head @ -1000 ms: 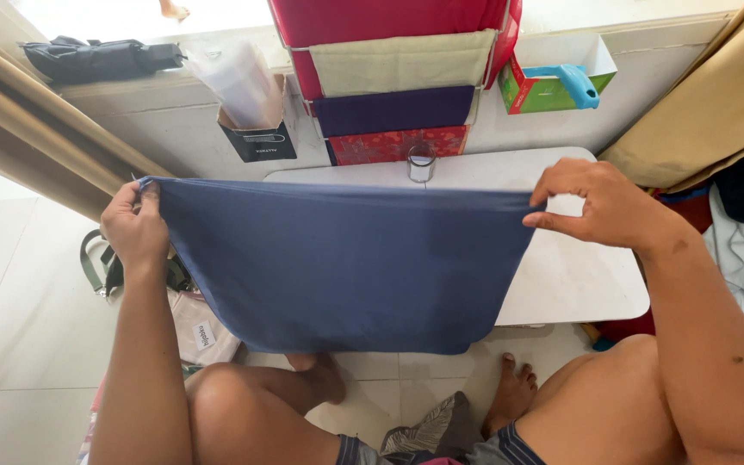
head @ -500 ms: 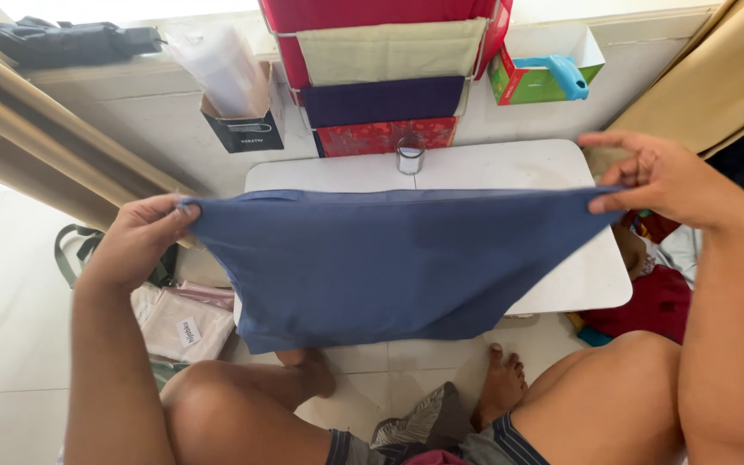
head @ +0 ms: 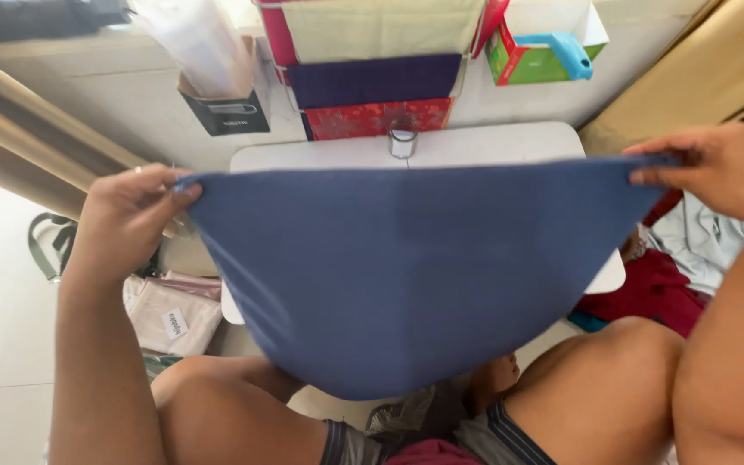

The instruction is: Unfolding a blue piece of fabric on a small table and using a lint roller to remove lint or dust from its surface.

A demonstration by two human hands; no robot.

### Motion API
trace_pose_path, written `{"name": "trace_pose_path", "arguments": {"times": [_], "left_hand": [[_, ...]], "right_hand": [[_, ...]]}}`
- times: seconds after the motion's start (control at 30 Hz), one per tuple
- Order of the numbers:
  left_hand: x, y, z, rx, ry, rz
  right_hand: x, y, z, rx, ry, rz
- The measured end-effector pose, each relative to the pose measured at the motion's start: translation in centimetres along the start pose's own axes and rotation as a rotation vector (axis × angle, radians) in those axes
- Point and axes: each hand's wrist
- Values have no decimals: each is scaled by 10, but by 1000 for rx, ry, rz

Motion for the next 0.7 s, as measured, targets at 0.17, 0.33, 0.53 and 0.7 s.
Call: {"name": "trace_pose_path", "arguments": {"times": [0.17,0.33,0.53,0.7], "left_hand": [[-20,-30,-25,256,-260,-256],[-49,-44,-45,310,-414,-352],[-70,-50,-52,295,-403,-214],[-57,-20,-38,93,36,76]], "right_hand": [[-15,-25,-13,278,268,115],[-13,-52,-35,474,453,216],[12,-62,-46,466,506,-13],[54,-43,-41,124,339,-431]]}}
Point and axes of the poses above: each hand's wrist, its own z-axis away from the middle knuckle, its own y-axis out of the back of the hand, x = y × z, and after that the axes turned 11 degrees about x, right-handed
